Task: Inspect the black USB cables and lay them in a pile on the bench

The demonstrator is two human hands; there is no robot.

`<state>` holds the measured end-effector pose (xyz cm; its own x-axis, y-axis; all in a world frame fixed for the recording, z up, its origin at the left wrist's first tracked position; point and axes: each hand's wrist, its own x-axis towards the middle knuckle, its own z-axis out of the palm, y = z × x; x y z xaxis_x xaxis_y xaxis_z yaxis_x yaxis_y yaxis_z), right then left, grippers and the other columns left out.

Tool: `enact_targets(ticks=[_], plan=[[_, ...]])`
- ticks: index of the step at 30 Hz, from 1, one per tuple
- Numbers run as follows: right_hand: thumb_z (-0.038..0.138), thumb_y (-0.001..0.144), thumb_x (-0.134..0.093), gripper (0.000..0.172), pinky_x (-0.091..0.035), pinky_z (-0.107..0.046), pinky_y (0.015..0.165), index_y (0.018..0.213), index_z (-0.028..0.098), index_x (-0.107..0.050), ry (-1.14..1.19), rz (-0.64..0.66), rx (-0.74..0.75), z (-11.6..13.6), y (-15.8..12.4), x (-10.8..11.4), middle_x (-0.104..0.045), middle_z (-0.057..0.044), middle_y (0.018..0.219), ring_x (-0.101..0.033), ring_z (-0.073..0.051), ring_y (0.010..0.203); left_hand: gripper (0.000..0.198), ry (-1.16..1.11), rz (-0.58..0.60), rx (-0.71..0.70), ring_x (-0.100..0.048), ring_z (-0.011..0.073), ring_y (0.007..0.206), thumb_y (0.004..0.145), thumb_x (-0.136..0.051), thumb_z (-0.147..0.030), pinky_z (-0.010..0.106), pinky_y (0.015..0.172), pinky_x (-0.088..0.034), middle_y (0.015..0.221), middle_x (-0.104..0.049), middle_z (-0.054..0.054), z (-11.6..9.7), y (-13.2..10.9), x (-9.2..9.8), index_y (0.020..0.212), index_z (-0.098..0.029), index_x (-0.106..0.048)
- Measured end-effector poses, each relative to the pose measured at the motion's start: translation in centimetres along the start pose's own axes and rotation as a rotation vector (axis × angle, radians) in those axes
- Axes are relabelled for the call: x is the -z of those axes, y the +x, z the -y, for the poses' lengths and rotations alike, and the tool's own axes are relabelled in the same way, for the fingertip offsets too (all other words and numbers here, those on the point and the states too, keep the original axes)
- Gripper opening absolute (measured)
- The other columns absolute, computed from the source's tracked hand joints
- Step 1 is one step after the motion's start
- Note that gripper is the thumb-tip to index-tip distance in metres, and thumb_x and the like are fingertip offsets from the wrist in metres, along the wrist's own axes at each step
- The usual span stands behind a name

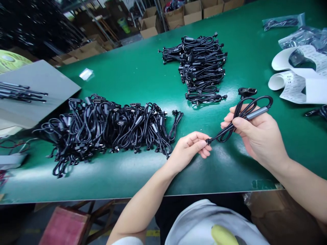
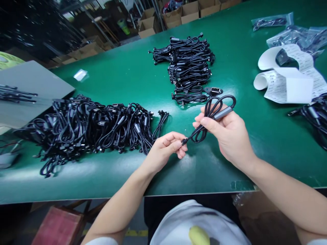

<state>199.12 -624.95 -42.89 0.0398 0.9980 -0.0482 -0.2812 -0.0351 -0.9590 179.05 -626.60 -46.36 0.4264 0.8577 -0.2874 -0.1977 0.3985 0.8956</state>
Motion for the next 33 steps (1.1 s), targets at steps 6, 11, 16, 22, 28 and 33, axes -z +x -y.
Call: enact_targets(ticks=[6, 11, 16, 22, 28, 33], plan=[[0.036, 0.074, -0.083, 0.032, -0.06, -0.035, 0.084, 0.096, 0.022, -0.064, -0.022, 0.016, -0.028, 0.1, 0.0, -0.1, -0.069, 0.0, 0.088, -0.072, -0.017, 0.079, 0.027, -0.021, 0.022, -0.008, -0.061, 0.0098, 0.06, 0.086, -0.072, -0.037, 0.021, 0.057, -0.049, 0.075, -0.068, 0.003, 0.3, 0.2, 0.1, 0.095, -0.012, -0.066], [0.032, 0.073, -0.085, 0.03, -0.059, -0.032, 0.082, 0.092, 0.021, -0.064, -0.002, 0.026, -0.016, 0.1, 0.0, -0.2, -0.067, 0.002, 0.085, -0.07, -0.015, 0.075, 0.025, 0.007, 0.053, -0.008, -0.06, 0.01, 0.06, 0.089, -0.068, -0.037, 0.022, 0.057, -0.048, 0.076, -0.066, 0.003, 0.4, 0.3, 0.2, 0.096, -0.013, -0.065], [0.032, 0.077, -0.079, 0.023, -0.055, -0.033, 0.079, 0.091, 0.023, -0.064, -0.01, 0.0, -0.021, -0.1, 0.2, 0.0, -0.062, 0.001, 0.088, -0.062, -0.013, 0.073, 0.025, 0.588, -0.222, -0.293, -0.065, 0.0194, 0.088, 0.096, -0.054, -0.032, 0.034, 0.084, -0.052, 0.1, -0.067, 0.01, 0.0, 0.2, 0.8, 0.113, -0.016, -0.062], [0.027, 0.071, -0.084, 0.025, -0.03, -0.027, 0.048, 0.084, 0.023, -0.063, -0.107, 0.063, -0.157, -0.7, 0.3, 0.7, -0.036, 0.006, 0.062, -0.034, -0.009, 0.051, 0.056, 1.263, -0.67, -0.381, -0.047, 0.0364, 0.125, 0.089, -0.06, -0.02, 0.051, 0.107, -0.035, 0.134, -0.053, 0.024, 0.1, 1.3, 4.1, 0.142, -0.008, -0.045], [0.044, 0.087, -0.071, 0.032, -0.026, -0.023, 0.045, 0.105, 0.019, -0.067, -0.111, 0.289, -0.355, -1.9, -0.1, 0.1, -0.046, 0.005, 0.065, -0.037, -0.006, 0.049, 0.04, 0.837, -0.442, -0.335, -0.055, 0.0228, 0.101, 0.088, -0.059, -0.018, 0.039, 0.098, -0.042, 0.108, -0.059, 0.009, 0.2, 1.7, 3.8, 0.128, -0.017, -0.057], [0.05, 0.09, -0.066, 0.038, -0.053, -0.031, 0.079, 0.114, 0.021, -0.069, -0.111, 0.389, -0.394, -3.6, -0.6, -0.4, -0.068, -0.008, 0.111, -0.065, -0.018, 0.092, 0.032, 0.007, -0.221, -0.232, -0.058, 0.0148, 0.092, 0.077, -0.076, -0.026, 0.028, 0.09, -0.044, 0.098, -0.061, 0.002, -0.1, 0.8, 0.6, 0.101, -0.019, -0.056]])
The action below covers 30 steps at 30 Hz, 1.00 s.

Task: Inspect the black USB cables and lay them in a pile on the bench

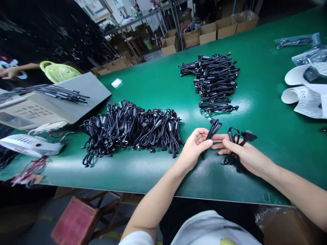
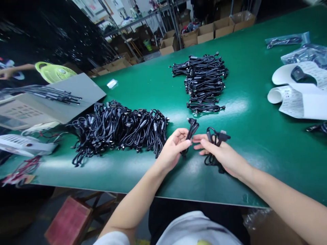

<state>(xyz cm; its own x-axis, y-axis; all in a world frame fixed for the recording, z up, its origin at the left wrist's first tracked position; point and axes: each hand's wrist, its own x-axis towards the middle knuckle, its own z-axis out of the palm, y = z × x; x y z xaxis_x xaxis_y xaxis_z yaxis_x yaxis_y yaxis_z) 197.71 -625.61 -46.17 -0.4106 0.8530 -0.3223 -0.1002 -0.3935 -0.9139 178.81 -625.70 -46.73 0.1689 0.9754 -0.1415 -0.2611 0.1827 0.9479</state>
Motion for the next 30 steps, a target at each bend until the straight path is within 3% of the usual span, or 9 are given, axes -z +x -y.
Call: enact_targets(ticks=[2, 5, 8, 10, 12, 15, 18, 25, 30], plan=[[0.052, 0.093, -0.061, 0.042, -0.052, -0.032, 0.081, 0.121, 0.021, -0.065, -0.022, 0.06, 0.011, -0.4, -0.2, -0.1, -0.07, -0.008, 0.106, -0.065, -0.018, 0.09, 0.035, -0.079, 0.002, 0.029, -0.057, 0.0129, 0.088, 0.072, -0.08, -0.023, 0.026, 0.088, -0.044, 0.092, -0.061, 0.0, 0.1, -0.4, -0.6, 0.093, -0.019, -0.053], [0.055, 0.094, -0.058, 0.047, -0.047, -0.028, 0.064, 0.123, 0.019, -0.06, -0.144, 0.117, -0.01, -0.6, -0.5, -0.2, -0.066, -0.001, 0.077, -0.057, -0.013, 0.062, 0.039, -0.128, -0.03, 0.039, -0.057, 0.0114, 0.087, 0.07, -0.082, -0.019, 0.025, 0.087, -0.043, 0.089, -0.057, -0.002, 0.6, -0.6, -0.8, 0.088, -0.02, -0.048], [0.055, 0.085, -0.069, 0.039, -0.037, -0.026, 0.055, 0.089, 0.016, -0.064, -0.278, 0.089, -0.022, -0.7, -0.5, -0.3, -0.052, 0.004, 0.056, -0.045, -0.011, 0.052, 0.041, -0.159, -0.021, 0.06, -0.057, 0.0113, 0.086, 0.071, -0.083, -0.021, 0.025, 0.087, -0.043, 0.084, -0.053, -0.004, 1.2, -0.7, -0.9, 0.087, -0.02, -0.046], [0.052, 0.078, -0.076, 0.044, -0.033, -0.026, 0.054, 0.065, 0.017, -0.054, -0.309, 0.038, -0.037, -0.9, -0.4, -0.3, -0.048, 0.005, 0.051, -0.042, -0.01, 0.051, 0.038, -0.137, 0.013, 0.069, -0.055, 0.0103, 0.08, 0.073, -0.083, -0.026, 0.023, 0.081, -0.042, 0.08, -0.051, -0.004, 1.4, -0.8, -1.0, 0.086, -0.02, -0.048], [0.05, 0.077, -0.078, 0.047, -0.032, -0.026, 0.054, 0.06, 0.018, -0.048, -0.26, -0.008, -0.036, -1.0, -0.2, -0.3, -0.046, 0.005, 0.051, -0.041, -0.01, 0.051, 0.031, -0.1, 0.054, 0.063, -0.051, 0.01, 0.077, 0.081, -0.078, -0.035, 0.022, 0.076, -0.041, 0.08, -0.051, -0.003, 1.3, -0.9, -1.1, 0.086, -0.018, -0.052], [0.046, 0.082, -0.074, 0.034, -0.033, -0.026, 0.054, 0.077, 0.018, -0.056, -0.122, 0.026, 0.004, -1.0, -0.3, 0.0, -0.049, 0.005, 0.059, -0.042, -0.01, 0.053, 0.026, -0.079, 0.016, 0.022, -0.051, 0.0107, 0.078, 0.088, -0.068, -0.042, 0.023, 0.076, -0.041, 0.083, -0.055, -0.001, 0.7, -0.7, -0.9, 0.092, -0.018, -0.058], [0.044, 0.087, -0.07, 0.028, -0.037, -0.025, 0.056, 0.089, 0.019, -0.06, -0.1, 0.134, 0.001, -0.7, -0.6, 0.2, -0.055, 0.003, 0.071, -0.044, -0.011, 0.056, 0.031, -0.138, -0.023, 0.049, -0.048, 0.0093, 0.073, 0.082, -0.076, -0.04, 0.022, 0.071, -0.041, 0.083, -0.056, -0.001, 0.2, -0.3, -0.6, 0.098, -0.018, -0.061], [0.045, 0.089, -0.068, 0.029, -0.04, -0.023, 0.054, 0.09, 0.016, -0.066, -0.066, 0.292, -0.035, 0.4, -1.4, 0.1, -0.057, -0.001, 0.08, -0.047, -0.01, 0.059, 0.042, -0.314, 0.185, 0.22, -0.049, 0.0094, 0.062, 0.068, -0.087, -0.046, 0.024, 0.061, -0.045, 0.071, -0.054, -0.001, 0.1, -0.1, -0.1, 0.08, -0.015, -0.061], [0.045, 0.085, -0.072, 0.029, -0.039, -0.021, 0.05, 0.092, 0.016, -0.069, 0.058, 0.267, -0.11, 0.4, -1.3, 0.0, -0.06, -0.002, 0.08, -0.047, -0.009, 0.057, 0.038, -0.295, 0.149, 0.192, -0.05, 0.0098, 0.06, 0.074, -0.082, -0.045, 0.025, 0.059, -0.048, 0.069, -0.053, -0.002, 0.1, -0.4, -0.2, 0.081, -0.016, -0.06]])
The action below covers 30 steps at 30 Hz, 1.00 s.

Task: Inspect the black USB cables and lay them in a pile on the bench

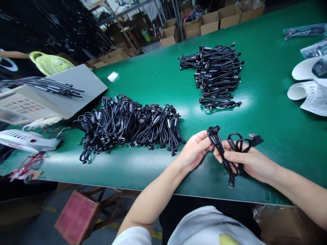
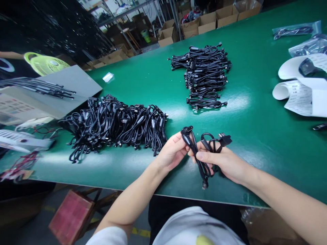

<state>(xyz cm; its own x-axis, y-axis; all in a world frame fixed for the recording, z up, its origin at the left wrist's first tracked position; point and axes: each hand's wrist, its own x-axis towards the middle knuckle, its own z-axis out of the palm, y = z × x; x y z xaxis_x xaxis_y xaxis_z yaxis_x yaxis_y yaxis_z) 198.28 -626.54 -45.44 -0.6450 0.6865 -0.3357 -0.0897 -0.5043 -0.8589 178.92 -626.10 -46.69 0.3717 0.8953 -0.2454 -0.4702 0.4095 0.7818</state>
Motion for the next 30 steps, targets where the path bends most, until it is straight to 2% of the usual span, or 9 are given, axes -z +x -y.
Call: enact_targets(ticks=[6, 10, 15, 20, 24, 27, 30], plan=[[0.042, 0.082, -0.077, 0.03, -0.04, -0.018, 0.05, 0.098, 0.017, -0.074, 0.147, -0.022, -0.044, 0.0, 0.0, 0.1, -0.065, -0.004, 0.082, -0.052, -0.009, 0.06, 0.039, -0.035, 0.07, -0.031, -0.056, 0.012, 0.067, 0.076, -0.081, -0.045, 0.027, 0.068, -0.051, 0.075, -0.059, 0.0, 0.3, -0.1, 0.2, 0.092, -0.017, -0.061], [0.044, 0.079, -0.08, 0.031, -0.04, -0.016, 0.048, 0.093, 0.016, -0.075, 0.184, -0.003, -0.057, 0.1, 0.1, 0.0, -0.065, -0.004, 0.081, -0.052, -0.007, 0.058, 0.038, -0.015, 0.045, -0.047, -0.057, 0.011, 0.066, 0.072, -0.085, -0.039, 0.026, 0.069, -0.051, 0.074, -0.061, 0.0, 0.3, 0.0, 0.3, 0.087, -0.014, -0.061], [0.043, 0.082, -0.076, 0.029, -0.041, -0.016, 0.048, 0.099, 0.019, -0.075, 0.159, -0.007, -0.029, 0.0, 0.4, 0.2, -0.064, -0.004, 0.081, -0.05, -0.007, 0.056, 0.033, 0.007, 0.046, -0.059, -0.059, 0.0117, 0.067, 0.078, -0.08, -0.037, 0.026, 0.069, -0.051, 0.076, -0.063, 0.002, -0.2, 0.0, 0.3, 0.093, -0.013, -0.062], [0.043, 0.082, -0.076, 0.03, -0.043, -0.017, 0.047, 0.1, 0.019, -0.074, 0.105, -0.01, -0.01, -0.2, 0.4, 0.2, -0.062, -0.003, 0.082, -0.049, -0.007, 0.056, 0.036, -0.03, 0.099, -0.059, -0.06, 0.0107, 0.069, 0.081, -0.078, -0.027, 0.026, 0.073, -0.05, 0.08, -0.064, 0.0, -0.2, 0.0, 0.9, 0.106, -0.018, -0.054], [0.045, 0.082, -0.076, 0.032, -0.041, -0.017, 0.045, 0.098, 0.017, -0.072, 0.08, -0.014, -0.011, -0.3, 0.6, 0.0, -0.06, -0.003, 0.081, -0.047, -0.006, 0.053, 0.034, -0.024, 0.087, -0.069, -0.06, 0.0104, 0.068, 0.083, -0.076, -0.027, 0.026, 0.074, -0.05, 0.08, -0.063, 0.0, -0.2, 0.0, 0.8, 0.105, -0.018, -0.052], [0.046, 0.079, -0.079, 0.034, -0.038, -0.016, 0.04, 0.092, 0.016, -0.07, 0.069, -0.062, 0.021, 0.0, 0.7, 0.0, -0.056, 0.0, 0.073, -0.043, -0.005, 0.049, 0.035, 0.021, 0.022, -0.078, -0.061, 0.0109, 0.074, 0.082, -0.077, -0.03, 0.025, 0.074, -0.052, 0.088, -0.063, 0.001, -0.2, 0.0, 0.3, 0.105, -0.018, -0.053], [0.041, 0.076, -0.082, 0.03, -0.037, -0.015, 0.038, 0.089, 0.017, -0.068, 0.117, -0.191, 0.14, 1.1, 0.6, 0.3, -0.05, 0.003, 0.067, -0.04, -0.005, 0.047, 0.037, 0.126, 0.0, -0.029, -0.061, 0.01, 0.077, 0.081, -0.078, -0.033, 0.022, 0.069, -0.051, 0.094, -0.063, 0.002, -0.1, -0.2, -0.2, 0.106, -0.017, -0.057]])
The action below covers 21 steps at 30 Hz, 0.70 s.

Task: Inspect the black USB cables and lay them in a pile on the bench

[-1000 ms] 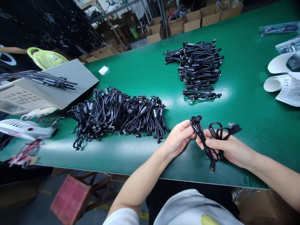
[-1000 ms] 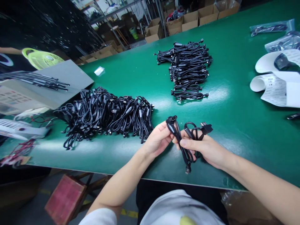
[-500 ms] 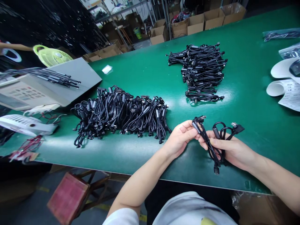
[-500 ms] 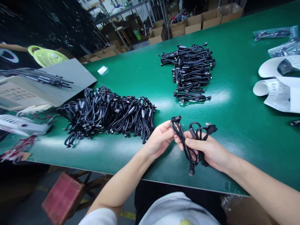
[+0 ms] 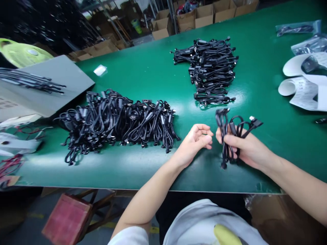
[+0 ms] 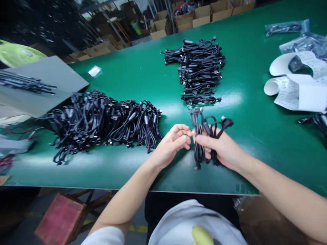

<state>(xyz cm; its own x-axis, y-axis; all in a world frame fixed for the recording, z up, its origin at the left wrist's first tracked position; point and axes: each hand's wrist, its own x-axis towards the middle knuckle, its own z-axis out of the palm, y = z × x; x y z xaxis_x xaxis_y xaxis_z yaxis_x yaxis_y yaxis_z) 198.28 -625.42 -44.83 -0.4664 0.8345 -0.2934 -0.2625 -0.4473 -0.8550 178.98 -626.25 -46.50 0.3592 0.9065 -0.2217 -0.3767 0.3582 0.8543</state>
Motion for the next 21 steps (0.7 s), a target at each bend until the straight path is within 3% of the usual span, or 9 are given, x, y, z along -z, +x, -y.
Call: enact_targets(ticks=[5, 12, 21], plan=[[0.029, 0.083, -0.077, 0.016, -0.043, -0.016, 0.046, 0.095, 0.02, -0.069, 0.047, -0.143, 0.221, 2.1, -0.1, 0.7, -0.062, 0.001, 0.086, -0.048, -0.005, 0.054, 0.035, 0.079, 0.233, 0.188, -0.064, 0.0115, 0.074, 0.081, -0.078, -0.036, 0.024, 0.068, -0.051, 0.091, -0.068, 0.005, 0.3, -0.6, -0.6, 0.106, -0.015, -0.064], [0.026, 0.086, -0.074, 0.014, -0.046, -0.016, 0.047, 0.098, 0.021, -0.07, -0.007, -0.12, 0.263, 2.4, -0.6, 0.7, -0.065, 0.001, 0.09, -0.055, -0.007, 0.061, 0.028, 0.155, 0.148, 0.161, -0.061, 0.0097, 0.066, 0.08, -0.079, -0.035, 0.023, 0.068, -0.048, 0.079, -0.069, 0.002, 0.2, -0.8, -0.9, 0.093, -0.014, -0.066], [0.028, 0.081, -0.077, 0.019, -0.047, -0.019, 0.054, 0.099, 0.026, -0.073, -0.104, -0.106, 0.333, 2.1, -1.0, 1.1, -0.067, 0.0, 0.09, -0.059, -0.011, 0.071, 0.029, 0.195, 0.16, 0.151, -0.06, 0.0105, 0.069, 0.08, -0.078, -0.036, 0.024, 0.069, -0.048, 0.081, -0.067, 0.003, 0.9, -0.4, -0.6, 0.093, -0.014, -0.064]])
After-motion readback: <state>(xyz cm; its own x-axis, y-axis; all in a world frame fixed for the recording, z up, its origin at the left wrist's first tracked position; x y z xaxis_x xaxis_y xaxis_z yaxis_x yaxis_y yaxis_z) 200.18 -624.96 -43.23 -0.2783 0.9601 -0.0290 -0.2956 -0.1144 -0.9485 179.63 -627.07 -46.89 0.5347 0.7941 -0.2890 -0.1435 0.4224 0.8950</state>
